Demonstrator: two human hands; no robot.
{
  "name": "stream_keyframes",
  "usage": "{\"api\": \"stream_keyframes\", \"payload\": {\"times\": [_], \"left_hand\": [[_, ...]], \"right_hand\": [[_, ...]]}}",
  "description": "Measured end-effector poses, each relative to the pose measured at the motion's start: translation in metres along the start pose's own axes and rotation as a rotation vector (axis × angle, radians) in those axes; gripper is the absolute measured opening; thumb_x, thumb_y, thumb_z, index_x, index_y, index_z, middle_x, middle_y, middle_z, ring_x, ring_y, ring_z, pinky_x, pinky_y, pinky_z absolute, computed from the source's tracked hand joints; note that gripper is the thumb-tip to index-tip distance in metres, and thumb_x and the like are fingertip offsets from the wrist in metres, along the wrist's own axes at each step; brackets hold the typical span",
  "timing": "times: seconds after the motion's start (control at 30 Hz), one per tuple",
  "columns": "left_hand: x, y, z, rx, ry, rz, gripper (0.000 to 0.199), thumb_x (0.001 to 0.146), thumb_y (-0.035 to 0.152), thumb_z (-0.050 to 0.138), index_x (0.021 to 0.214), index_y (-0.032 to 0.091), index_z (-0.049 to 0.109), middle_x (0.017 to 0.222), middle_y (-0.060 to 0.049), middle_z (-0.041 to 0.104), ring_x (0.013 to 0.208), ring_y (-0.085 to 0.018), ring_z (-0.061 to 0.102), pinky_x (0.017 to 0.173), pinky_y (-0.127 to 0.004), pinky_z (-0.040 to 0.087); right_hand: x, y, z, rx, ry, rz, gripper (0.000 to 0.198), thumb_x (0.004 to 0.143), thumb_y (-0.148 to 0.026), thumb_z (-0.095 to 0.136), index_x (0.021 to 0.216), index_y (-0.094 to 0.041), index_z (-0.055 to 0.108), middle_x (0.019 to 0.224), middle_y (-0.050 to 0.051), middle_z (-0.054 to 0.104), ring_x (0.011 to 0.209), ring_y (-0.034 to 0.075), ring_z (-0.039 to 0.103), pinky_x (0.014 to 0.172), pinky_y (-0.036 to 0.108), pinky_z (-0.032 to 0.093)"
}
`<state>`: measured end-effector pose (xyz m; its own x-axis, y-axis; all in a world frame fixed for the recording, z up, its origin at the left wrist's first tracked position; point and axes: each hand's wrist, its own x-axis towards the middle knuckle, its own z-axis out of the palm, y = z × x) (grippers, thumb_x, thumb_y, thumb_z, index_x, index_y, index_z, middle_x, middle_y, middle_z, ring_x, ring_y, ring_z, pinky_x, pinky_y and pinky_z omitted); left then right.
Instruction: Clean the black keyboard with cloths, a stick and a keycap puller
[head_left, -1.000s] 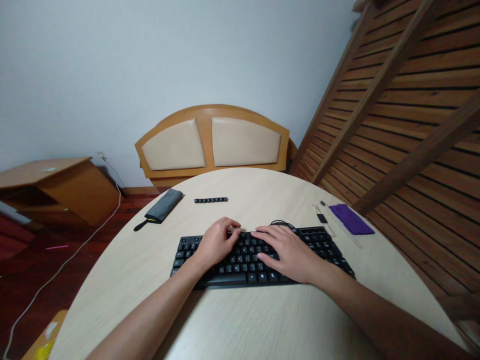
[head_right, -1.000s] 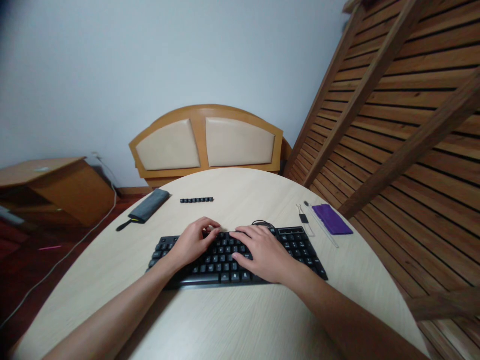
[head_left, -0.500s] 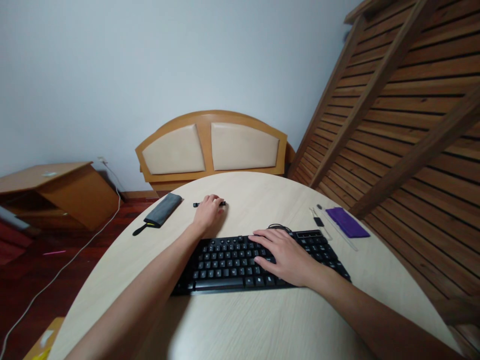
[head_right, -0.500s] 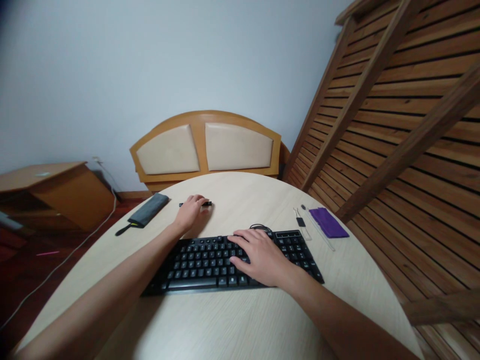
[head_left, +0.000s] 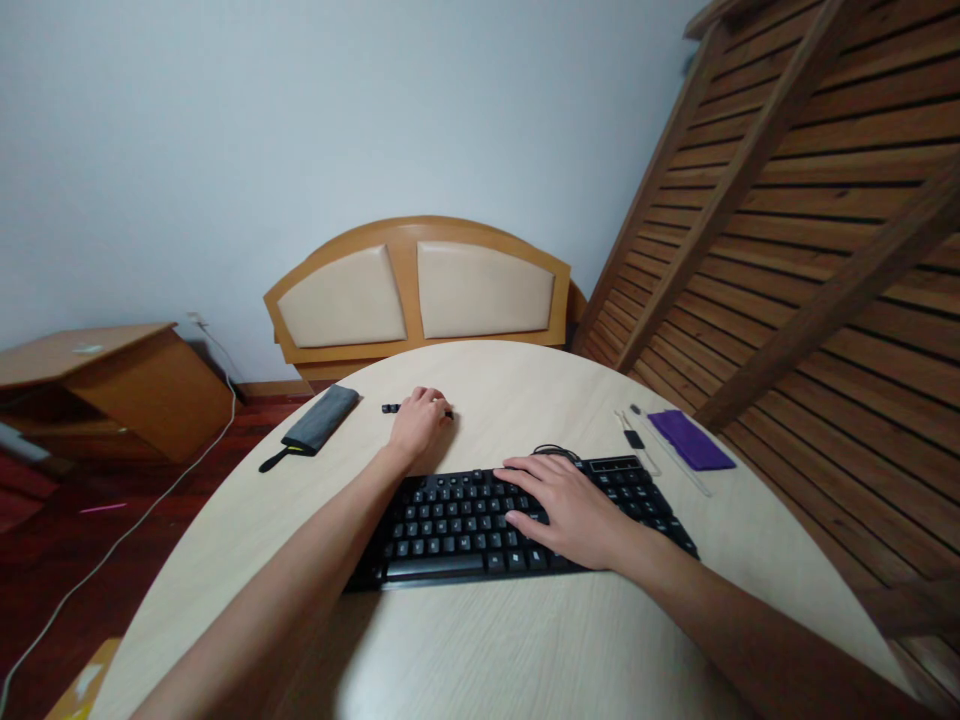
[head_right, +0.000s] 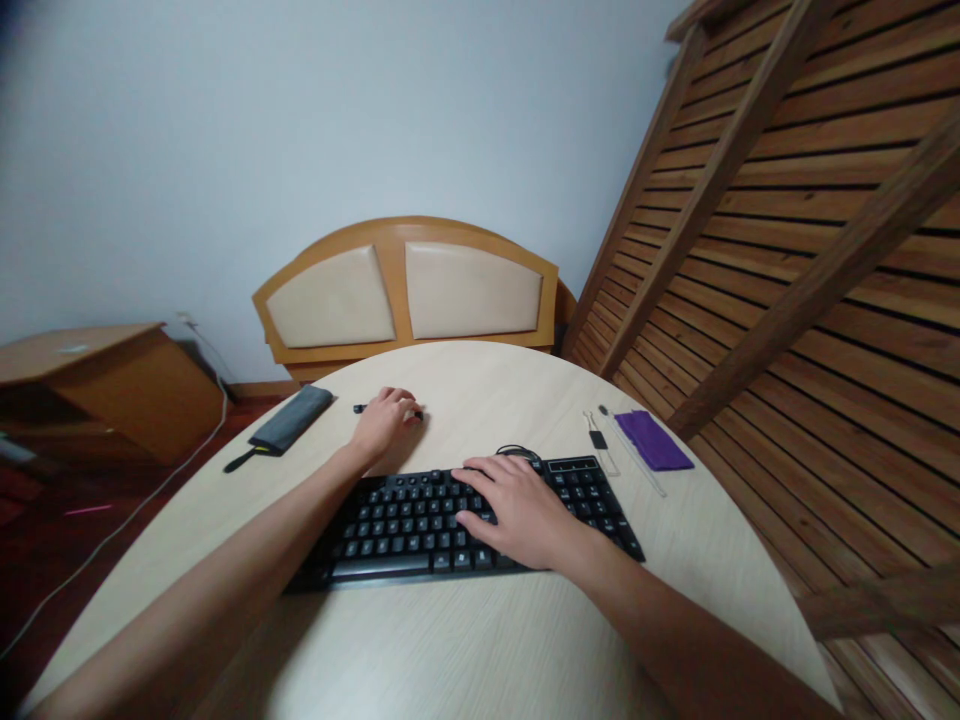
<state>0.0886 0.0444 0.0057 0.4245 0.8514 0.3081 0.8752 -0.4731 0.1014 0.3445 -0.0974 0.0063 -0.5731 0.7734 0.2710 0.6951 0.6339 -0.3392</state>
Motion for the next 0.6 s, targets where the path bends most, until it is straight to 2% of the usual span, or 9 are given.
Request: {"api": "stream_keyframes", "payload": {"times": [0.07, 0.2, 0.37, 0.6], "left_hand": [[-0.011, 0.011, -0.007, -0.029, 0.001, 0.022, 0.015, 0.091, 0.016, 0.063, 0.098, 0.020, 0.076, 0.106, -0.009, 0.073, 0.108, -0.030, 0.058, 0.097, -0.042, 0.049], [-0.048, 0.034, -0.020, -0.111, 0.033, 0.014, 0.016, 0.095, 0.021, 0.060, 0.104, 0.021, 0.073, 0.105, -0.006, 0.075, 0.105, -0.027, 0.060, 0.093, -0.040, 0.051], [-0.090, 0.047, -0.022, -0.418, 0.032, -0.061, 0.019, 0.095, 0.021, 0.059, 0.110, 0.022, 0.071, 0.108, -0.005, 0.075, 0.106, -0.026, 0.062, 0.095, -0.041, 0.052], [-0.099, 0.043, -0.017, -0.583, 0.020, -0.112, 0.021, 0.096, 0.026, 0.059, 0.112, 0.024, 0.073, 0.111, -0.004, 0.076, 0.109, -0.024, 0.065, 0.100, -0.044, 0.050]], "right_hand": [[0.000, 0.000, 0.000, -0.003, -0.004, -0.001, 0.046, 0.096, -0.043, 0.057, 0.139, -0.026, 0.057, 0.140, 0.009, 0.061, 0.126, 0.027, 0.055, 0.109, 0.049, 0.039], [0.000, 0.001, 0.001, -0.009, 0.001, -0.002, 0.046, 0.096, -0.044, 0.057, 0.139, -0.027, 0.058, 0.140, 0.009, 0.060, 0.125, 0.028, 0.055, 0.108, 0.050, 0.040], [0.000, 0.002, 0.003, -0.013, 0.006, 0.001, 0.047, 0.096, -0.044, 0.057, 0.140, -0.028, 0.057, 0.139, 0.009, 0.061, 0.126, 0.028, 0.055, 0.108, 0.050, 0.040], [0.001, 0.000, 0.001, -0.020, -0.014, 0.013, 0.047, 0.096, -0.043, 0.057, 0.140, -0.027, 0.056, 0.139, 0.009, 0.061, 0.125, 0.028, 0.055, 0.108, 0.051, 0.040]]}}
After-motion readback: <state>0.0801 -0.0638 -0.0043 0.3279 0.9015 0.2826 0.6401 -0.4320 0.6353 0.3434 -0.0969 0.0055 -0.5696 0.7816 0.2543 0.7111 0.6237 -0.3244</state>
